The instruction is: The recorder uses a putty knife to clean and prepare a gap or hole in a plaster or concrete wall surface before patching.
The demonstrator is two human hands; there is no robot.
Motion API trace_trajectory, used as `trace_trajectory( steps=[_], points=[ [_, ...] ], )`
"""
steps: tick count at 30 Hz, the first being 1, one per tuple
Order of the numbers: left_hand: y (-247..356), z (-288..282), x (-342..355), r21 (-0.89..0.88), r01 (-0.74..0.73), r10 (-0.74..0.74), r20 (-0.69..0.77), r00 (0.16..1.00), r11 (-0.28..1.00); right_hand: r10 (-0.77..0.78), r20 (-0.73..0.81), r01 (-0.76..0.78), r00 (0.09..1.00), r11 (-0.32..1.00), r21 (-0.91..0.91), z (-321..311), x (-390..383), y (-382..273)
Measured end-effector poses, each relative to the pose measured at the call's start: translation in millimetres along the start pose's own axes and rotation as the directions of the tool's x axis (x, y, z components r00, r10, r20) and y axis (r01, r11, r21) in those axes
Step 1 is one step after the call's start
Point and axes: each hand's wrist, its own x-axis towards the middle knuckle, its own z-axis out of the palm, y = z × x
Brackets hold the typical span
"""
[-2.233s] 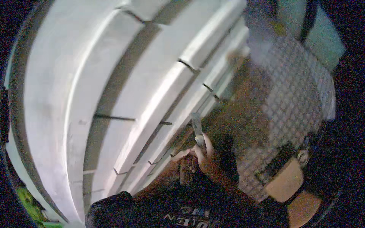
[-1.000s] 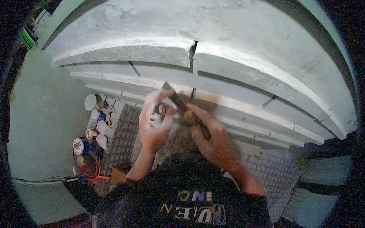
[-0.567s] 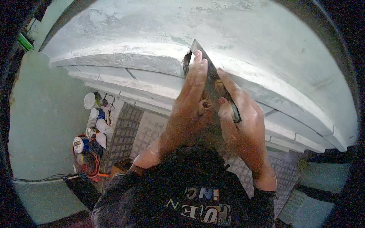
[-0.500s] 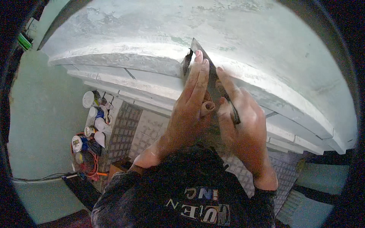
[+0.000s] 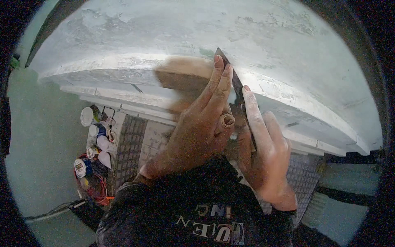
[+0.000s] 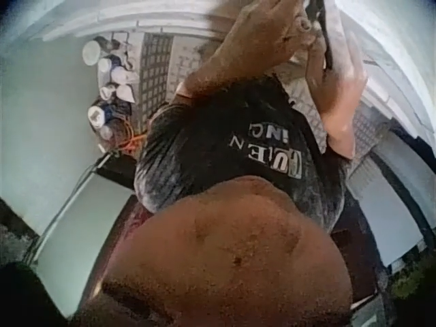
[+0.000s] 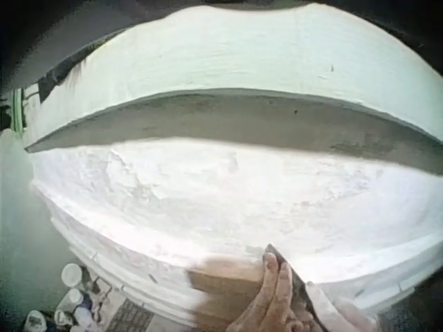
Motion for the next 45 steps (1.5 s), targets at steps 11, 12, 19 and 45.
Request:
trace_trajectory(
  steps=[11,12,19,45],
  points=[
    [-15.6,-12.9,16.1,-0.031,-0.051,0.049,-0.052,0.997,0.998,0.044,-0.230,0.010,0.972,0.973,0.230,-23.2,2.7,3.6],
    [-15.3,-13.2,20.7,-0.028,-0.059,0.056,-0.108,0.993,0.998,-0.009,-0.254,0.080,0.967,0.959,0.271,-24.6,3.4,4.8],
    [-32.9,-40.0,26.9,-0.027,-0.158,0.154,-0.121,0.981,0.987,-0.095,-0.247,0.194,0.964,0.887,0.419,-23.4,18.1,-10.4],
    [-64.0,-45.9,18.3,-0.047,-0.411,0.395,-0.199,0.897,0.910,0.067,-0.508,0.430,0.859,0.444,0.786,46.5,34.5,-67.3]
  ],
)
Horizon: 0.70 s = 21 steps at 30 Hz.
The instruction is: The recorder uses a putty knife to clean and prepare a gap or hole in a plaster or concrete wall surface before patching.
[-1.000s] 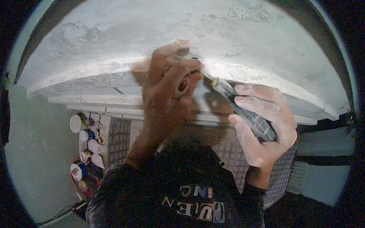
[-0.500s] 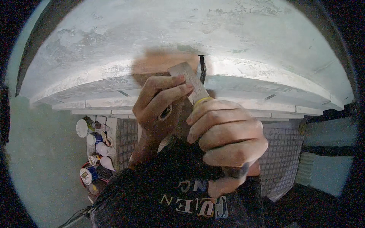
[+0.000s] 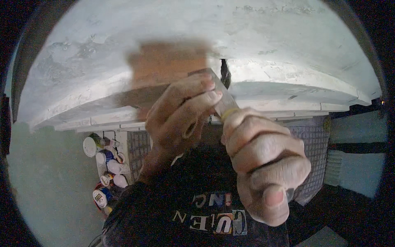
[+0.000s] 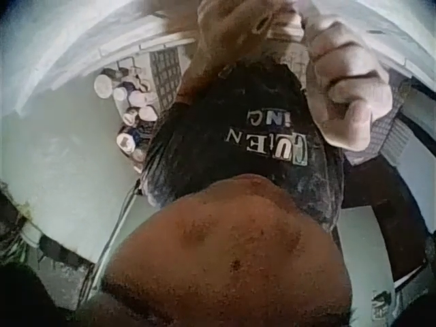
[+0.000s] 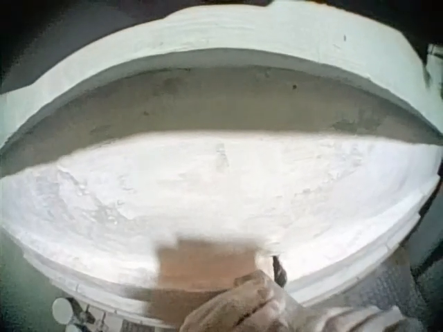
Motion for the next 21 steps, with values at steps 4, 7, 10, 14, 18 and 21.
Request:
trace_trajectory(
  steps=[4,7,10,14,18,21],
  points=[
    [5.2,-3.5,10.7,0.016,0.093,-0.094,0.020,0.995,0.996,0.025,-0.011,-0.025,1.000,0.999,0.033,0.0,7.2,3.3],
    [6.4,-8.5,14.4,-0.003,0.112,-0.111,0.072,0.991,0.994,0.065,-0.044,-0.063,0.997,0.997,0.046,4.8,12.2,-2.3],
    [3.2,-7.0,8.8,0.029,0.035,-0.037,0.082,0.996,0.999,0.029,-0.033,-0.028,0.999,0.999,0.045,7.3,4.7,-0.9],
    [0.1,-9.9,16.8,0.061,0.051,-0.058,0.105,0.993,0.997,0.094,-0.078,-0.094,0.993,0.996,0.008,8.0,14.9,1.7],
    [4.8,-10.6,14.4,-0.009,0.023,-0.022,0.094,0.995,1.000,0.086,-0.052,-0.085,0.995,0.996,0.005,13.5,1.6,-13.8],
    [0.9,-10.6,14.2,-0.015,0.021,-0.019,0.107,0.994,1.000,0.100,-0.073,-0.101,0.992,0.995,-0.019,13.2,5.8,-13.0]
  ],
)
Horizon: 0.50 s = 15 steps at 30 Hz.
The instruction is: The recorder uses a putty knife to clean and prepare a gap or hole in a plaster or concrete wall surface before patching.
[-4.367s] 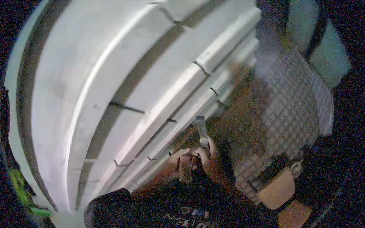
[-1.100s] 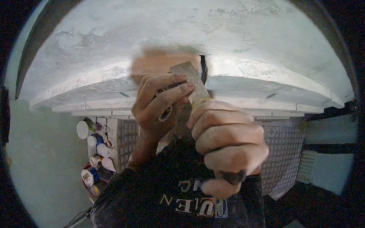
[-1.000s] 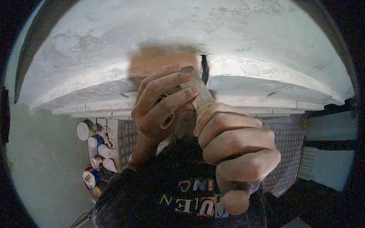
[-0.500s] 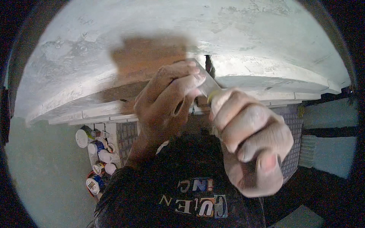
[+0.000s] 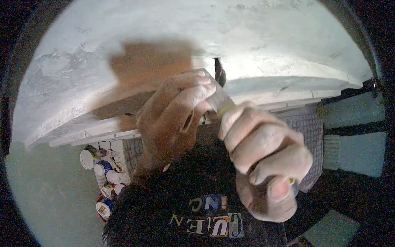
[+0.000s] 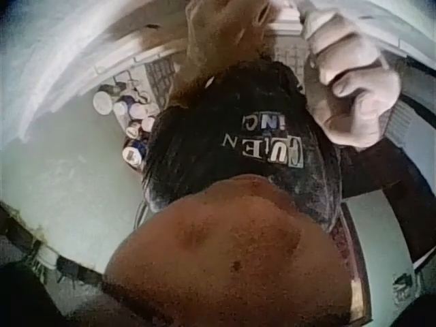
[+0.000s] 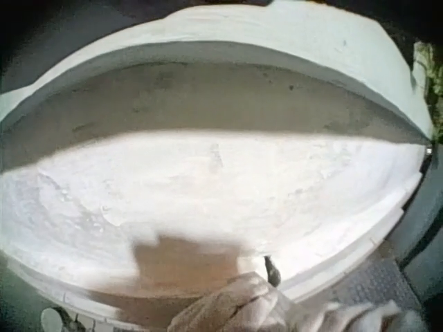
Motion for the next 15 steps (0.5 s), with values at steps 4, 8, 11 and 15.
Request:
trace_trajectory(
  steps=[4,8,11,15],
  points=[
    [7.7,-6.1,-2.1,-0.029,0.055,-0.054,0.048,0.997,0.998,0.021,0.038,-0.020,0.999,1.000,-0.023,-2.2,-1.6,-5.0],
    [14.6,-5.9,-4.5,0.026,0.035,-0.037,0.081,0.996,0.999,-0.159,0.033,0.160,0.987,0.987,-0.018,-9.4,-6.8,5.3],
    [20.4,5.5,-3.6,0.000,0.022,-0.022,0.067,0.998,1.000,-0.260,0.140,0.274,0.955,0.957,-0.096,-16.4,-6.3,-6.9],
    [16.1,27.3,-5.0,-0.042,-0.047,0.047,0.019,0.999,0.998,-0.279,0.116,0.296,0.953,0.941,-0.162,-23.2,-6.4,-5.7]
  ],
)
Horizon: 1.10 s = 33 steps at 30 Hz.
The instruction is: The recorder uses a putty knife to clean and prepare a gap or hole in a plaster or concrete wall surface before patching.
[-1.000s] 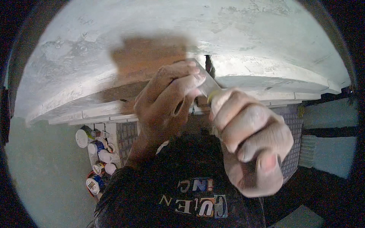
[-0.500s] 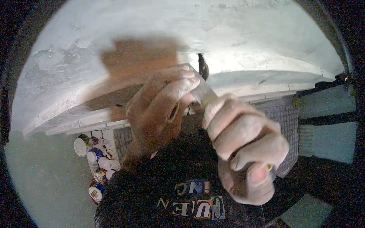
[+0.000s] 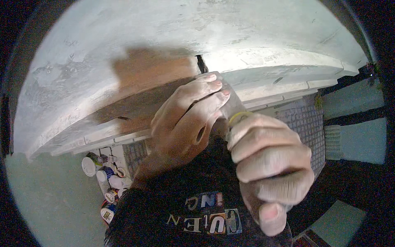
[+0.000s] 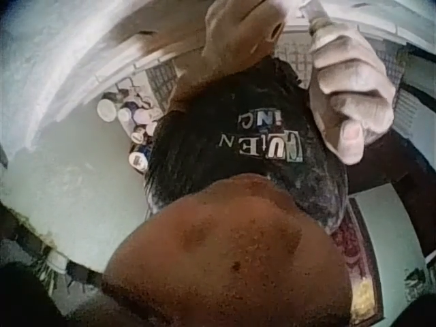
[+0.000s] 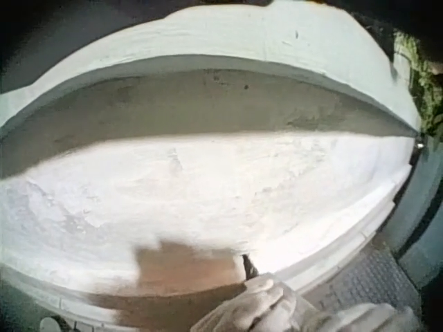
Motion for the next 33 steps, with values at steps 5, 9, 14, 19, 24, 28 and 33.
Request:
trace_trajectory(
  steps=[5,9,14,19,24,28,33],
  points=[
    [-14.8,18.5,-1.5,0.009,-0.014,0.015,-0.067,0.998,1.000,0.013,0.003,-0.014,1.000,0.999,0.036,-10.1,-0.5,17.5],
    [-7.7,18.7,3.3,0.021,-0.011,0.013,-0.063,0.998,1.000,0.034,0.006,-0.035,0.999,0.991,0.128,-17.9,-0.4,13.3],
    [-7.9,15.0,11.4,0.064,0.006,-0.006,-0.005,1.000,0.998,0.105,-0.050,-0.095,0.993,0.980,0.176,-21.6,4.4,17.4],
    [-8.4,15.8,11.9,0.069,0.012,-0.011,-0.009,1.000,0.998,0.084,-0.049,-0.078,0.995,0.989,0.123,-20.4,2.4,18.3],
    [-13.2,16.8,8.6,0.064,0.002,0.000,-0.034,0.999,0.998,0.088,-0.030,-0.083,0.996,0.988,0.128,-21.6,-2.3,22.1],
    [-3.0,14.9,11.2,0.063,0.011,-0.009,-0.022,1.000,0.998,0.111,-0.001,-0.110,0.994,0.986,0.128,-23.8,-0.9,10.8],
    [-8.6,14.6,12.1,0.126,0.009,-0.008,-0.008,1.000,0.992,0.146,-0.045,-0.138,0.988,0.980,0.146,-23.7,-3.7,25.8]
  ],
)
